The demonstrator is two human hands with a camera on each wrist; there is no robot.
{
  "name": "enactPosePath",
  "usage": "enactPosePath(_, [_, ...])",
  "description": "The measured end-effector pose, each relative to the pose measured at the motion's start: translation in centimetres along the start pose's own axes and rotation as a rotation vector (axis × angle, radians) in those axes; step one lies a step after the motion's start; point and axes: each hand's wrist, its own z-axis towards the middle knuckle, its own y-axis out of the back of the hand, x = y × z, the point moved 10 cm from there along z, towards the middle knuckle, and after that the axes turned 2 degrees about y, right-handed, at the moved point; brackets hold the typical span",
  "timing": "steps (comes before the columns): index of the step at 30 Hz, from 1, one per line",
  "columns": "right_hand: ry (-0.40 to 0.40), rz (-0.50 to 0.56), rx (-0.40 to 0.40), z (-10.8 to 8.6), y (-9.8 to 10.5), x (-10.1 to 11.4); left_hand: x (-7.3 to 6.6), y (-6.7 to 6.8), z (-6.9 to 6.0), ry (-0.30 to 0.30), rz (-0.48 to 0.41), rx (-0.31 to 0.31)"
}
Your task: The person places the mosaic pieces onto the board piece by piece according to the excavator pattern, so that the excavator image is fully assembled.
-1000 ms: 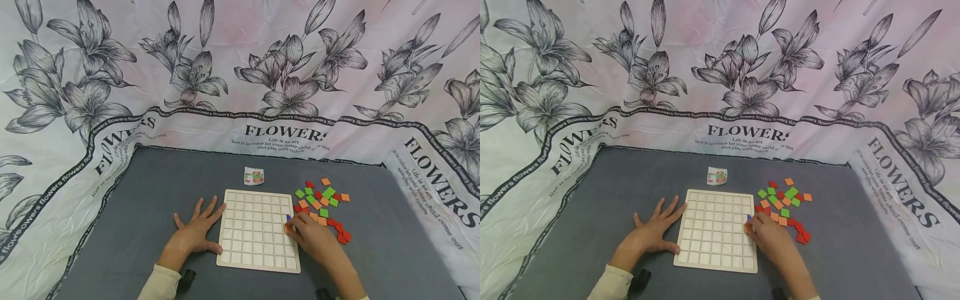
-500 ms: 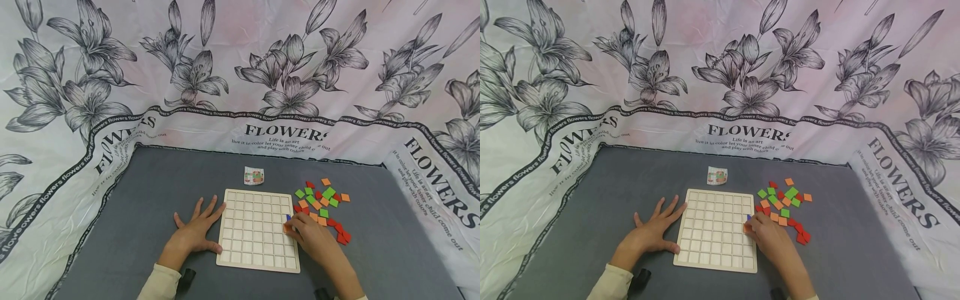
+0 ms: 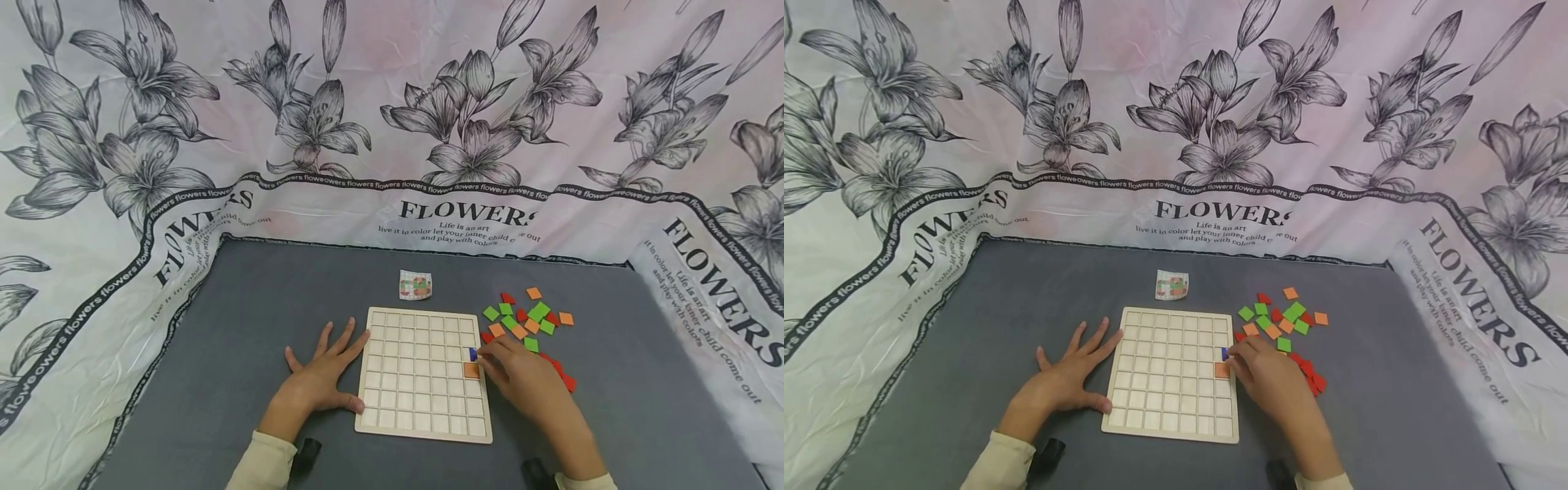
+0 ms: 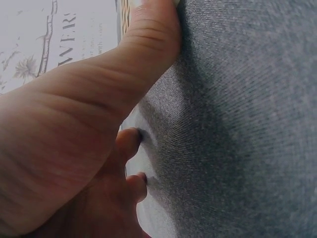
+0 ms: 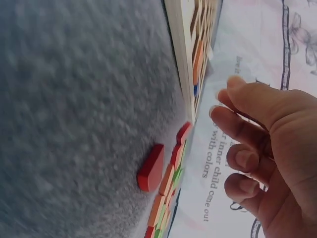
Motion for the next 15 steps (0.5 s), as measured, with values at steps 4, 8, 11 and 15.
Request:
enactPosePath(4, [-0.058,-0.009,-0.042,0.3,0.4,-1.4,0.1,-0.1,0.1,-0.003,-0.003,-0.002])
enactPosePath(8, [-0.133,0.001,-0.065,0.5,0.8,-3.1,0.2,-0.2,0.2,-0.001,-0.002,-0.002])
enactPosePath(11, [-0.192,0.009,-0.05,0.8,0.7,-4.5,0.1,-0.1,0.1,-0.002,0.001,-0.009])
enactPosePath(15, [-0.256,0.008,-0.032,1.2,0.6,-5.9,0.0,-0.2,0.1,-0.004,0.005,-0.01])
